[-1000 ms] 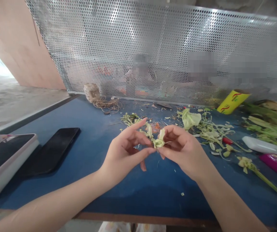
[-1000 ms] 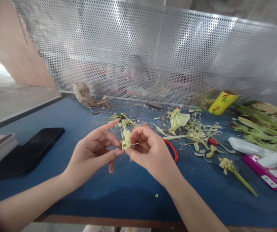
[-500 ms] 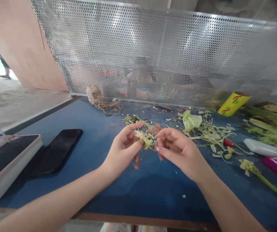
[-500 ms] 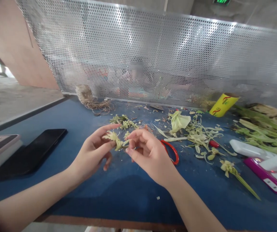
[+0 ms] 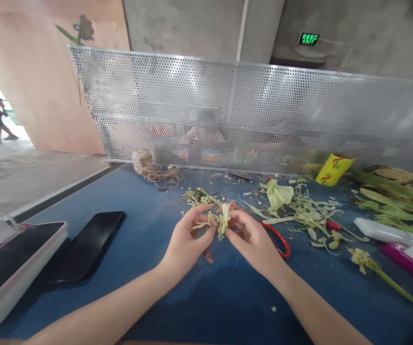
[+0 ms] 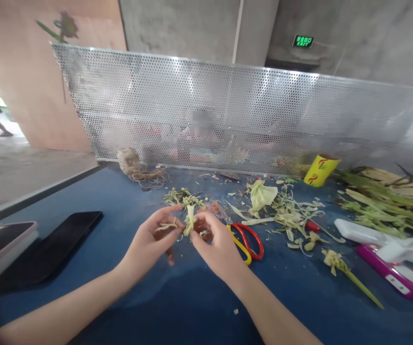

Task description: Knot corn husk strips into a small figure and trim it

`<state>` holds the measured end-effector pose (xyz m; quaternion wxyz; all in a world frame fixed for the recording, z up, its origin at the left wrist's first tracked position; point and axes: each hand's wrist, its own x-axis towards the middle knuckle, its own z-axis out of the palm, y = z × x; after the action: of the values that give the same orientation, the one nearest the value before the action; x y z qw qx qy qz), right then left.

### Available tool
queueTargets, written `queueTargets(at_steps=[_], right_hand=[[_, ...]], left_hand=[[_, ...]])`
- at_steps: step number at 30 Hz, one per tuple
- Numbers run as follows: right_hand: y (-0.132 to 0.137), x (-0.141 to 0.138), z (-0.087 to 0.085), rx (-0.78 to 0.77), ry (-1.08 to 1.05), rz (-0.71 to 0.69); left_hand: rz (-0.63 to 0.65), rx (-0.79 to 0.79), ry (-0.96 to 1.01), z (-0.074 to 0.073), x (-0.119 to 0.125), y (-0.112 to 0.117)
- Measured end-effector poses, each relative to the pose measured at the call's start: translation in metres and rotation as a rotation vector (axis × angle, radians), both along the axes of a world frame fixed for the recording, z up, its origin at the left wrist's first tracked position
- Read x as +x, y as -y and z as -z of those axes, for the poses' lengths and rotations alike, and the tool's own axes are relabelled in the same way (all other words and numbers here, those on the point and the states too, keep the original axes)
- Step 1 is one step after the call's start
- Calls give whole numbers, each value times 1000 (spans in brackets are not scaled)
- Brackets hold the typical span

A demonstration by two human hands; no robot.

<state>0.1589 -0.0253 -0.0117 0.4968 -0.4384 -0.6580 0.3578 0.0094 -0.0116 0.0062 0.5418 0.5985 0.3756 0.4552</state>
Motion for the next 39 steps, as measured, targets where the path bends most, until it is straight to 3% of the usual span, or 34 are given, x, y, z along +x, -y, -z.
queueTargets(at_steps=[8, 13, 21, 26, 32, 37, 39], right_hand=[[-6, 1, 7, 91, -19, 28], [-9, 2, 7, 73, -26, 76], [-17, 9, 10, 173, 11, 99], [-19, 10, 9, 163, 0, 25], [-20, 11, 8, 133, 40, -122], [-17, 17, 5, 209, 46, 5], [-12, 20, 3, 310, 73, 80]], left_hand=[[11, -42, 41, 5, 1, -2], [124, -165, 75, 14, 3, -4], [388, -589, 264, 11, -3, -13], [427, -449, 177, 14, -3, -11], [435, -406, 144, 19, -3, -9], [343, -365, 205, 10, -3, -7], [274, -344, 234, 8, -4, -8]])
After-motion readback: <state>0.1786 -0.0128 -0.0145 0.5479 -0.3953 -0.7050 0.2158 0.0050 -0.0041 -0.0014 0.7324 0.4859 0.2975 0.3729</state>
